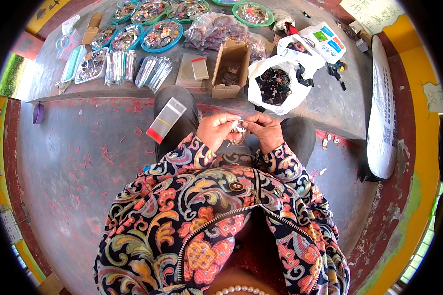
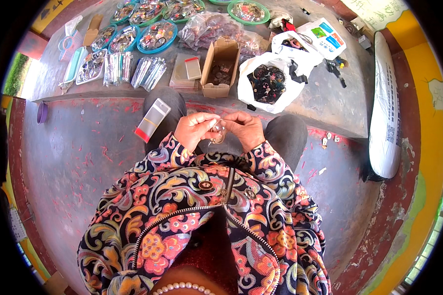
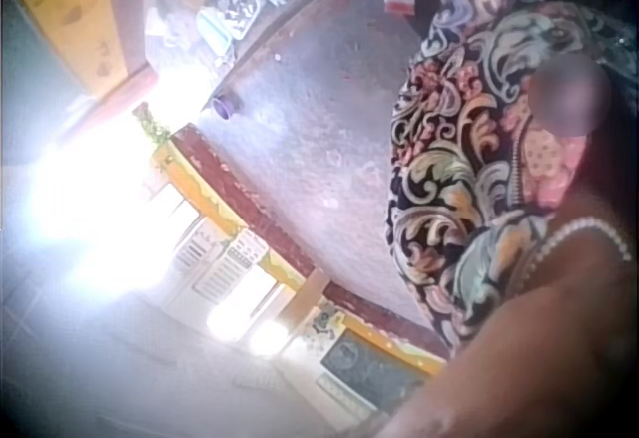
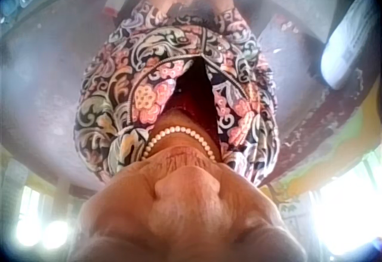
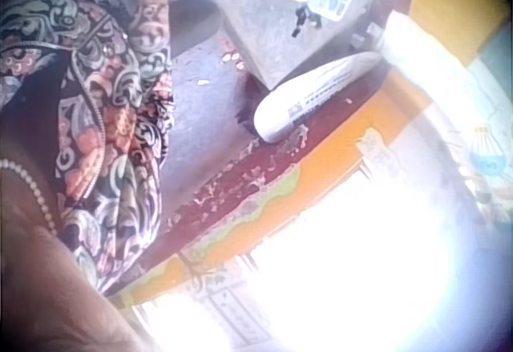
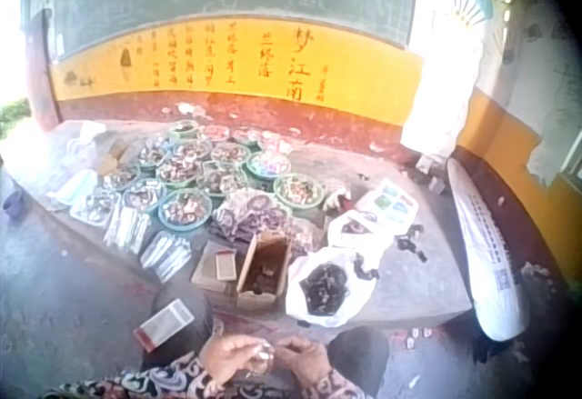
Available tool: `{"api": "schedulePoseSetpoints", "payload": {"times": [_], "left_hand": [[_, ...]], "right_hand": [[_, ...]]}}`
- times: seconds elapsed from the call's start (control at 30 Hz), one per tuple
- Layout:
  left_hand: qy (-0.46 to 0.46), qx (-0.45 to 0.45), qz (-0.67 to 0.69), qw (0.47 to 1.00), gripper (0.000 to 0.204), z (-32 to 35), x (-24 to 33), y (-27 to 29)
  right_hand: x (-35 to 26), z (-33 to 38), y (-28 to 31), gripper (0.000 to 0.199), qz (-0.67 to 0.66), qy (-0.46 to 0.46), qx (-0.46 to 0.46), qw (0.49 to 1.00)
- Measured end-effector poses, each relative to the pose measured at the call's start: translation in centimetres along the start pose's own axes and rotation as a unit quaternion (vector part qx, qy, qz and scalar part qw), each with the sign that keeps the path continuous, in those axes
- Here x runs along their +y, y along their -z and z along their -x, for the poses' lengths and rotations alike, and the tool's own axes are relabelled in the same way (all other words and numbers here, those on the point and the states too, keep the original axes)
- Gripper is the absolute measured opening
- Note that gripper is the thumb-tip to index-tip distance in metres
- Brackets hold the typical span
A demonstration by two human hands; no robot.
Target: The person sits on the floor and assembles small keychains by hand. They pick up small metal rings and decorative charms, link them together, and place the finished items into small plastic bags. The workspace includes bowls of components and a box for finished products.
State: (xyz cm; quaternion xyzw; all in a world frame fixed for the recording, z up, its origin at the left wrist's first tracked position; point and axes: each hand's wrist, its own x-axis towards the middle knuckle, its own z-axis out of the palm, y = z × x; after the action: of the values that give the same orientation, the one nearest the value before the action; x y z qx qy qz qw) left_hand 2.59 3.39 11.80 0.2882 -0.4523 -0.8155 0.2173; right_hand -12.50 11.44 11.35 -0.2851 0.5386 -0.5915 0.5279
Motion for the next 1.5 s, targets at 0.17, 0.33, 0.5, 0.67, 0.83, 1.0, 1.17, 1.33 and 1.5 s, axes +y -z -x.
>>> {"api": "schedulePoseSetpoints", "payload": {"times": [0.17, 0.33, 0.5, 0.67, 0.83, 1.0, 1.17, 1.33, 1.5], "left_hand": [[-0.034, -0.023, -0.045, 0.998, 0.018, 0.0, 0.4, 0.1], [-0.044, -0.031, -0.041, 0.998, 0.018, 0.3, 1.1, 0.1], [-0.034, -0.017, 0.002, 0.999, 0.017, 0.2, 0.6, 0.4], [-0.017, -0.021, -0.105, 0.994, 0.022, 0.3, 1.6, 0.3], [0.006, -0.02, -0.175, 0.984, 0.02, -0.2, 1.3, 0.6], [-0.007, 0.009, -0.205, 0.979, 0.013, 0.2, 1.5, 0.1], [-0.06, 0.012, -0.204, 0.977, 0.014, 0.3, 1.8, 0.1], [0.028, -0.008, -0.194, 0.981, 0.019, -0.5, 2.3, 0.4], [0.054, -0.007, -0.059, 0.997, 0.025, -1.0, 1.4, 0.9]], "right_hand": [[-2.1, 0.7, -0.7, 0.004, -0.013, 0.012, -0.001, 1.0], [-1.4, 0.7, -0.5, 0.005, 0.0, 0.051, -0.006, 0.999], [-0.5, 0.4, 0.0, 0.006, 0.015, 0.017, 0.03, 0.999], [-0.9, 0.4, -0.1, 0.006, 0.024, 0.01, 0.012, 1.0], [-0.4, 0.4, 0.0, 0.007, 0.113, 0.084, -0.024, 0.99], [-0.5, 0.4, 0.0, 0.002, 0.156, 0.109, -0.045, 0.981], [-0.8, 0.7, -0.7, 0.001, 0.115, 0.151, -0.029, 0.981], [-0.4, 0.6, -0.4, 0.001, 0.098, 0.096, 0.012, 0.991], [-0.1, 0.2, -0.2, 0.006, -0.029, 0.01, 0.042, 0.999]]}}
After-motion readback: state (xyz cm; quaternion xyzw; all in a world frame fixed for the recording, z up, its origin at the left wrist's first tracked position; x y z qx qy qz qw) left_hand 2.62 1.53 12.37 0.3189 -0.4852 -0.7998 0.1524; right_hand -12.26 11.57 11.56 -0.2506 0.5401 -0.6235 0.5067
